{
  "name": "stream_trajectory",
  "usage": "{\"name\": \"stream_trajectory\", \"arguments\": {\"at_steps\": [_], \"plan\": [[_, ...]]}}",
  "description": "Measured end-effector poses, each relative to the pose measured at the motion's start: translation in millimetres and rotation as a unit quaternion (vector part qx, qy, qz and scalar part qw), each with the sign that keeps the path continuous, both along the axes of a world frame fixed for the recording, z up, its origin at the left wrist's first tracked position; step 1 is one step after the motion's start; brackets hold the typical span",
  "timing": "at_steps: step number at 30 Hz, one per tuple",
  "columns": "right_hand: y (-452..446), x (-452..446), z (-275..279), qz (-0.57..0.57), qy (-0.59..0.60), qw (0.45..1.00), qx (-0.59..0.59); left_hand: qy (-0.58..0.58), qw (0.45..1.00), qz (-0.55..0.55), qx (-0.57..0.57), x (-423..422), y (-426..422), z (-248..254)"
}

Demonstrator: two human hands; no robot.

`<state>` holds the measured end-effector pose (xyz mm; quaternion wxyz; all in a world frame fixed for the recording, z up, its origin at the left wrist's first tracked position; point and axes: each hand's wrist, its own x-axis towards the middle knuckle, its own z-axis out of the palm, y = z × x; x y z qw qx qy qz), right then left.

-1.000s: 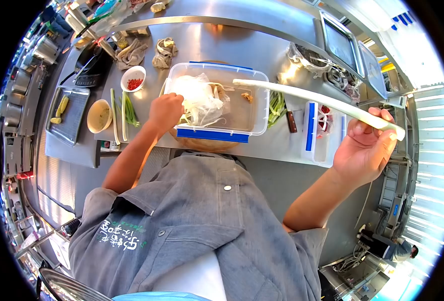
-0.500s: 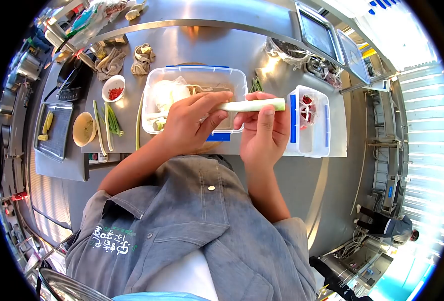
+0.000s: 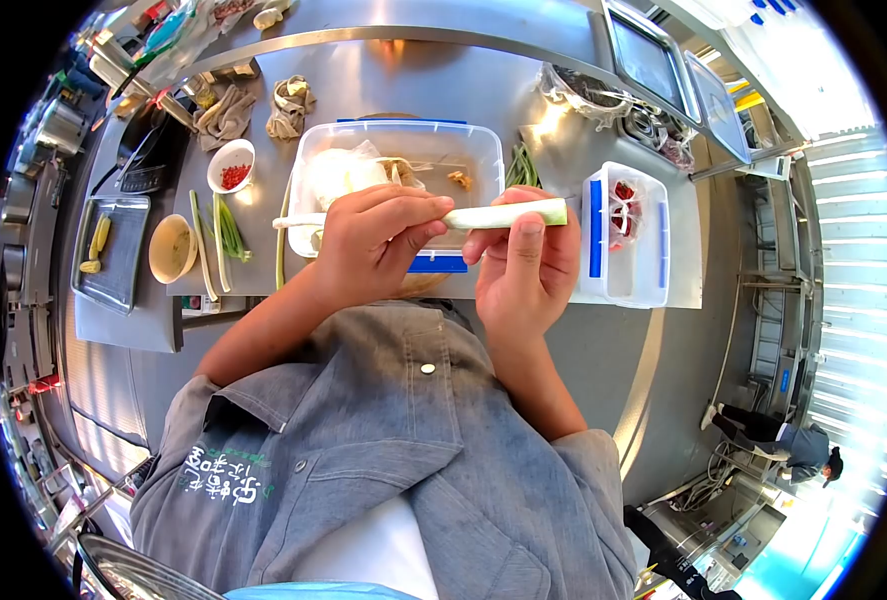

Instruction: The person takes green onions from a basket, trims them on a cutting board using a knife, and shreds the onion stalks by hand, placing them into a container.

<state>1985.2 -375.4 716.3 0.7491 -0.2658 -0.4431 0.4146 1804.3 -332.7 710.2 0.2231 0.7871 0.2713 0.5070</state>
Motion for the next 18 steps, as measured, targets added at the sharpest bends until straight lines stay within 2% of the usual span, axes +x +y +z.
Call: {"name": "stream_trajectory", "arguments": {"at_steps": [5, 10, 13, 17, 18], "plan": [[0.1, 5.9, -2.6, 0.036, -0.01, 0.999, 0.005, 0.02, 0.998, -0.003, -0.058, -5.5, -1.4, -1.9], [2.0, 11.4, -7.5, 0.067, -0.021, 0.997, 0.023, 0.004, 0.975, -0.012, -0.223, -6.7, -1.8, 4.2], [3.1, 15.5, -13.6, 0.097, -0.051, 0.994, 0.027, 0.007, 0.968, 0.002, -0.25, -8.8, 0.0, -0.7], [-0.9, 12.6, -16.2, 0.088, -0.019, 0.996, -0.007, -0.009, 0.983, -0.027, -0.181, -2.9, -7.9, 3.8], [-1.3, 10.9, -16.0, 0.088, -0.011, 0.996, -0.016, 0.016, 0.993, -0.024, -0.11, -0.7, -6.7, 0.1]]}}
